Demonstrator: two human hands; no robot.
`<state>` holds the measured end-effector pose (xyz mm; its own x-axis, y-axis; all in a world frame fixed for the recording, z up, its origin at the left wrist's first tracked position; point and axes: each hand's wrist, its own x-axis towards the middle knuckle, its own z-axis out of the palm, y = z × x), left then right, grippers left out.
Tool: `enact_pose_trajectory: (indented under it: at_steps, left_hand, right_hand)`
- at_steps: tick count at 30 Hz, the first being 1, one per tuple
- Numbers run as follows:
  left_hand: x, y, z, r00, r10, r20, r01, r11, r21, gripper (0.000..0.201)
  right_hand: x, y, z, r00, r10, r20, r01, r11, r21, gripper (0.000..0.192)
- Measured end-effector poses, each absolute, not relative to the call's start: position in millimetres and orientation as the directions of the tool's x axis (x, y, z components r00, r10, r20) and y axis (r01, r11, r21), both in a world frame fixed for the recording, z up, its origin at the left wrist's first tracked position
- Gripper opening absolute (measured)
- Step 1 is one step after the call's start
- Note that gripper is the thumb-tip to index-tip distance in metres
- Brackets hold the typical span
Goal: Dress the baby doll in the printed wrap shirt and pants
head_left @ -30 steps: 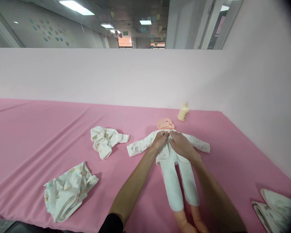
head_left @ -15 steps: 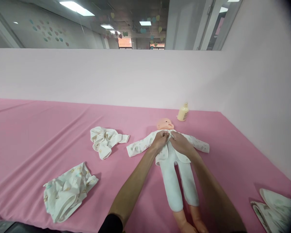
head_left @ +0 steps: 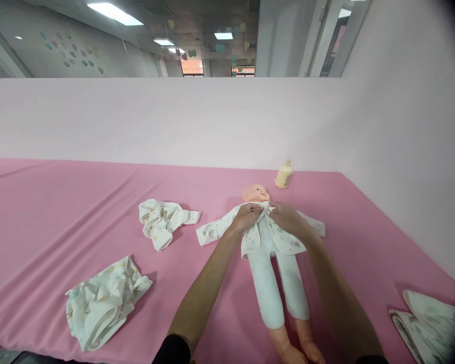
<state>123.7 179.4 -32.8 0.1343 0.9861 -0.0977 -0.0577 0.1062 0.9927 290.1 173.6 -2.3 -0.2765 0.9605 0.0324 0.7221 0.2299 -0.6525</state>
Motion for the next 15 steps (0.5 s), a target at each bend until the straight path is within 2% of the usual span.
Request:
enact_pose_trajectory:
  at_steps: [3, 5, 7, 10, 15]
  left_hand:
    - [107.9, 172.3, -23.3, 0.193, 0.98, -0.048, 0.321, -0.017, 0.947, 0.022]
    - [100.9, 165.3, -17.2, 0.222, 0.975, -0.018, 0.555, -0.111, 0.824, 0.012]
    - [98.8, 157.9, -11.9, 0.205, 0.979, -0.02, 0.729, -0.139, 0.671, 0.017]
    - [101.3, 148.4, -4.6, 0.146, 0.989, -0.023, 0.866, -0.116, 0.486, 0.024]
    - [101.6, 138.5, 11.3, 0.091, 0.996, -0.016, 0.954, -0.083, 0.29, 0.007]
  right_hand:
    - [295.4, 167.0, 1.7, -0.202, 0.979, 0.022, 0.797, 0.178, -0.577, 0.042]
    - [293.8, 160.6, 5.3, -0.232, 0.973, 0.01, 0.834, 0.204, -0.513, 0.037]
    - [288.8, 155.2, 7.5, -0.252, 0.968, -0.007, 0.869, 0.223, -0.441, 0.029]
    - [279.4, 152.1, 5.3, -0.237, 0.971, -0.028, 0.926, 0.217, -0.31, 0.018]
    - [272.0, 154.6, -2.2, -0.238, 0.971, -0.022, 0.962, 0.232, -0.144, 0.012]
